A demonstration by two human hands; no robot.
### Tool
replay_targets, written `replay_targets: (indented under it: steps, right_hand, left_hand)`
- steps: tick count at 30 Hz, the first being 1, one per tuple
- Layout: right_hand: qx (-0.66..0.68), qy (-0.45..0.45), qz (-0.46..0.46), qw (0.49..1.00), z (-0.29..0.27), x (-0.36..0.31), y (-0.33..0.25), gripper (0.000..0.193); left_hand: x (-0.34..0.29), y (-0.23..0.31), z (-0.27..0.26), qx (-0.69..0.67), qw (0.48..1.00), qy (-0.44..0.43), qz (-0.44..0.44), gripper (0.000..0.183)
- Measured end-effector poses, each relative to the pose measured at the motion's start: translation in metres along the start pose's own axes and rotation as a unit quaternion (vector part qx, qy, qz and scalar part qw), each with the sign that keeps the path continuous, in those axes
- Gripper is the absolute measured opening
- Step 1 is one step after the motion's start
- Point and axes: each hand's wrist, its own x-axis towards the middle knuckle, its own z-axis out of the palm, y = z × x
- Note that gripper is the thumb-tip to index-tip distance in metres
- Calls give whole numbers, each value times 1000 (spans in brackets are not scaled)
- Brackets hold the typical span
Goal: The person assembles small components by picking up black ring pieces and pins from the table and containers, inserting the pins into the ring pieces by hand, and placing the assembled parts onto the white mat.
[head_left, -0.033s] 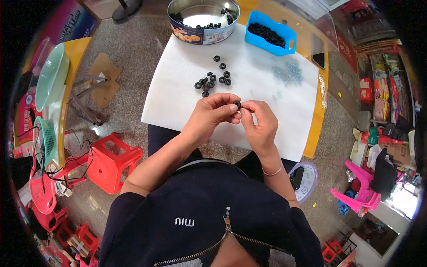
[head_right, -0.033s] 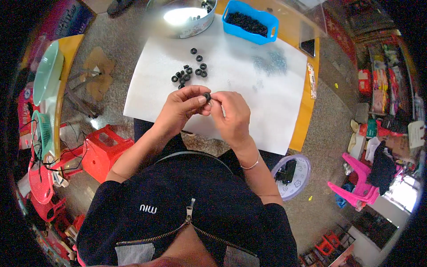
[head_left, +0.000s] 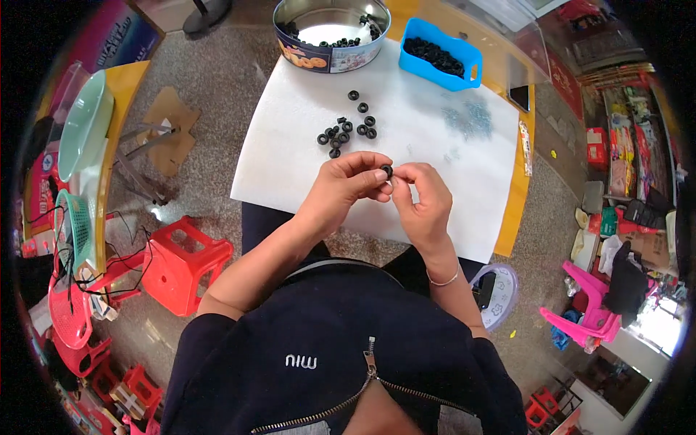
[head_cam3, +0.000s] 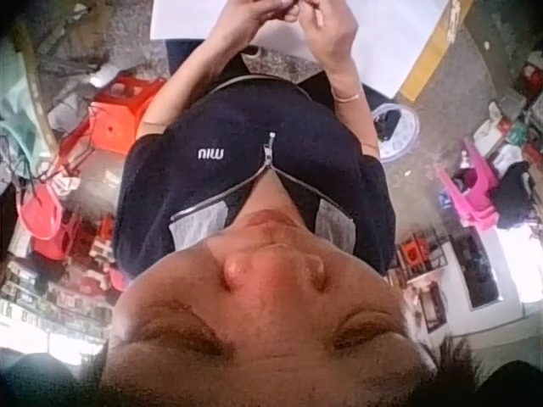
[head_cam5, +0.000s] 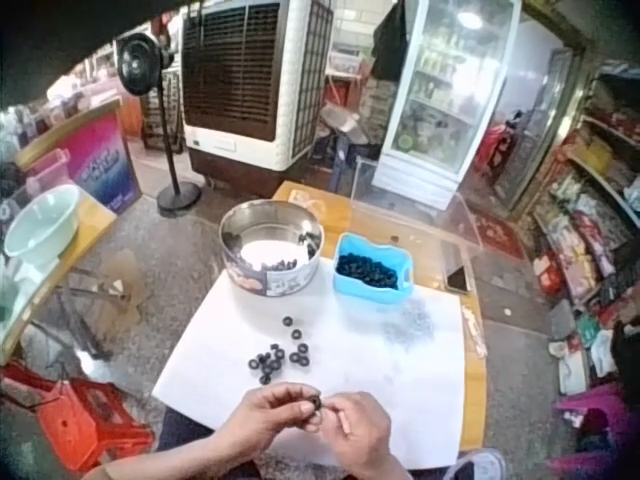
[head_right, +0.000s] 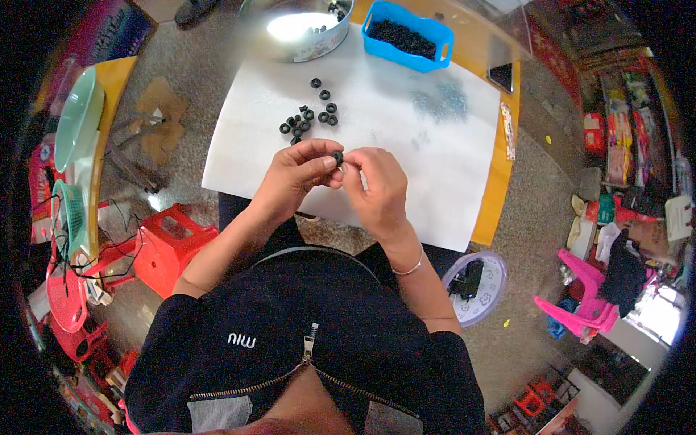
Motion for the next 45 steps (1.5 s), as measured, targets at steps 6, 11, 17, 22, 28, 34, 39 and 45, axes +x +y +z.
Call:
replay_targets:
  steps: [6, 11, 17, 22, 28, 34, 39, 45]
  right_hand:
    - [28, 12, 0, 1000, -6, -1, -13, 18]
    - [24, -2, -35, 999, -12, -4, -16, 21]
    - [60, -9, -22, 998, -19, -9, -20, 22]
    - [63, -6, -33, 997, -20, -16, -17, 22]
    - [75, 10, 17, 997, -25, -19, -26, 16]
    - [53, 30, 11, 998, -27, -25, -25, 12]
    - [78, 30, 21, 996, -26, -27, -23, 10]
    - [89, 23, 18, 996, -25, -29, -22, 14]
  left_hand:
    - [-6, 1, 1, 26, 999, -18, -7, 23]
    - [-9, 0, 3, 44, 999, -24, -8, 23]
    - [-15, 0, 8, 70, 997, -41, -1, 22]
    - [-18, 3, 10, 94, 994, -54, -8, 24]
    - [-18, -5, 12, 64, 996, -65, -2, 23]
    - [-21, -7, 20, 120, 992, -42, 23, 22]
    - [-24, -7, 24, 149, 988, -27, 32, 20]
    - [-25, -11, 21, 153, 987, -33, 34, 18]
